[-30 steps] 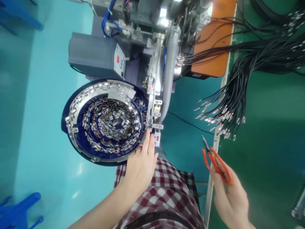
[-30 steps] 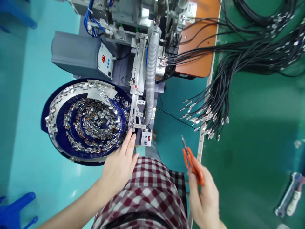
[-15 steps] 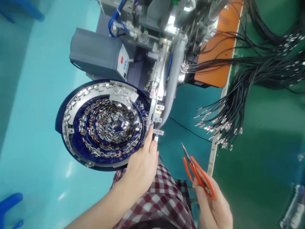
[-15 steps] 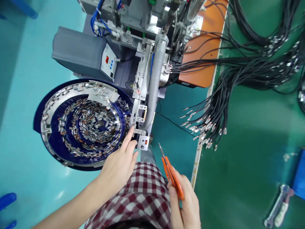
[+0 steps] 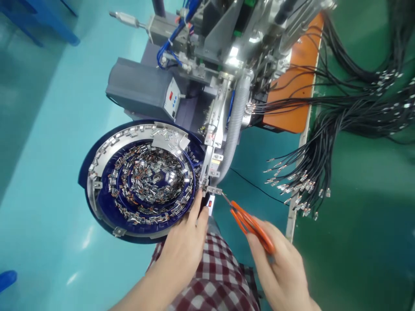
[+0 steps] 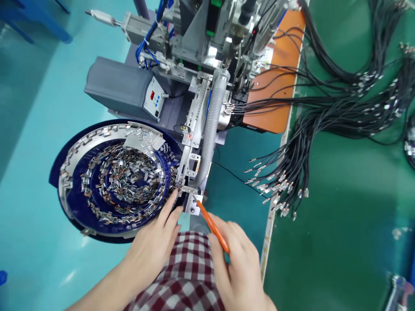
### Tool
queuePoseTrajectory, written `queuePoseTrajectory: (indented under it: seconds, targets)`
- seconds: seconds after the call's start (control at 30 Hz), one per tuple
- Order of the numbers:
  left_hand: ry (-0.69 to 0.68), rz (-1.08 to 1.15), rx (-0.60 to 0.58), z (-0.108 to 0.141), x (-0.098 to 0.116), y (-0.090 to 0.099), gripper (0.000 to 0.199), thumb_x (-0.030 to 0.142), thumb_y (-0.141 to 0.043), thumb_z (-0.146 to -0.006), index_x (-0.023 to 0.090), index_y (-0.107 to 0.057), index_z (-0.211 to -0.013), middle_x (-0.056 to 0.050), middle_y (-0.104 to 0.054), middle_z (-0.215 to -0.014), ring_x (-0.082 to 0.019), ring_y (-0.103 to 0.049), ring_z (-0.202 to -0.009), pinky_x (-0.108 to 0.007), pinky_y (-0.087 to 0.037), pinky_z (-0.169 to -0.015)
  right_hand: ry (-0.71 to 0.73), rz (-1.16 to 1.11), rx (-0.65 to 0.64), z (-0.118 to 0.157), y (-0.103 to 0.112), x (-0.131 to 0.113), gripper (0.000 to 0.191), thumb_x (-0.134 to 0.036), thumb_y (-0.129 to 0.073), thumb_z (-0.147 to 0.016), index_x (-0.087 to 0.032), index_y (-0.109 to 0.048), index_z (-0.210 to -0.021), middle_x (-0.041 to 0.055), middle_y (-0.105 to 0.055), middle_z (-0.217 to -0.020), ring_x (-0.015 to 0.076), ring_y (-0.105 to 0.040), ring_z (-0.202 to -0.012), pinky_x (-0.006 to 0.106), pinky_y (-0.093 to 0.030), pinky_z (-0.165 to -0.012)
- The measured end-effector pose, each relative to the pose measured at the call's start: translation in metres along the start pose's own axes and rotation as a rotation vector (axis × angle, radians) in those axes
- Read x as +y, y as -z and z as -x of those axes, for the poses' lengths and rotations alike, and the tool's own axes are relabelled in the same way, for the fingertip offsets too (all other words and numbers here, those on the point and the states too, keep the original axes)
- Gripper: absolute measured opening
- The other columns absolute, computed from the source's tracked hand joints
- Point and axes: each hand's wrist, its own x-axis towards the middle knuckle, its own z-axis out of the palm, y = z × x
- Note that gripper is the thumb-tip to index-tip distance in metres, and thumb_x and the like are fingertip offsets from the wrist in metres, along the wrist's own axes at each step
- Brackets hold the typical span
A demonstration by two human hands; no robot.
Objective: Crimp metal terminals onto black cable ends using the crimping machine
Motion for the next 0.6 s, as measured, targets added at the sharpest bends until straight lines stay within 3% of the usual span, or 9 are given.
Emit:
queuePoseTrajectory:
  seconds: [0.13, 0.23, 0.4, 0.6]
  targets:
    - [0.044, -0.019, -0.035, -0.003, 0.002, 0.001, 0.032, 0.012, -0.036, -0.09, 0.014, -0.047, -0.12, -0.013, -0.004, -0.154, -0.014, -0.065, -0.065, -0.032, -0.054, -0.055, 0.113, 0.082, -0.067, -0.05, 0.0, -0.004, 0.022, -0.017, -0.047, -0.091, -0.017, -0.058, -0.109, 0.0092, -0.068, -0.092, 0.0218, -0.065, -0.08, 0.034, -0.053, -0.069]
    - [0.079, -0.032, -0.051, -0.01, 0.004, 0.002, 0.033, 0.01, -0.037, -0.088, 0.015, -0.047, -0.119, -0.013, -0.002, -0.154, -0.014, -0.064, -0.058, -0.033, -0.053, -0.048, 0.152, 0.127, -0.136, -0.069, -0.003, -0.006, 0.02, -0.018, -0.047, -0.09, -0.016, -0.06, -0.106, 0.0088, -0.069, -0.09, 0.0212, -0.064, -0.079, 0.034, -0.052, -0.069]
    - [0.087, -0.07, -0.075, -0.015, 0.004, 0.002, 0.035, 0.009, -0.041, -0.085, 0.016, -0.05, -0.118, -0.013, -0.007, -0.153, -0.014, -0.063, -0.053, -0.032, -0.05, -0.041, 0.152, 0.15, -0.187, -0.076, -0.007, -0.007, 0.02, -0.018, -0.046, -0.092, -0.016, -0.061, -0.105, 0.0092, -0.069, -0.092, 0.0213, -0.064, -0.08, 0.034, -0.052, -0.07]
    - [0.077, -0.039, -0.048, -0.014, 0.002, 0.0, 0.038, 0.008, -0.041, -0.084, 0.016, -0.051, -0.119, -0.013, -0.009, -0.154, -0.012, -0.06, -0.051, -0.031, -0.049, -0.04, 0.135, 0.124, -0.136, -0.076, -0.009, -0.007, 0.021, -0.019, -0.045, -0.093, -0.017, -0.06, -0.106, 0.0092, -0.069, -0.094, 0.0213, -0.065, -0.081, 0.033, -0.052, -0.07]
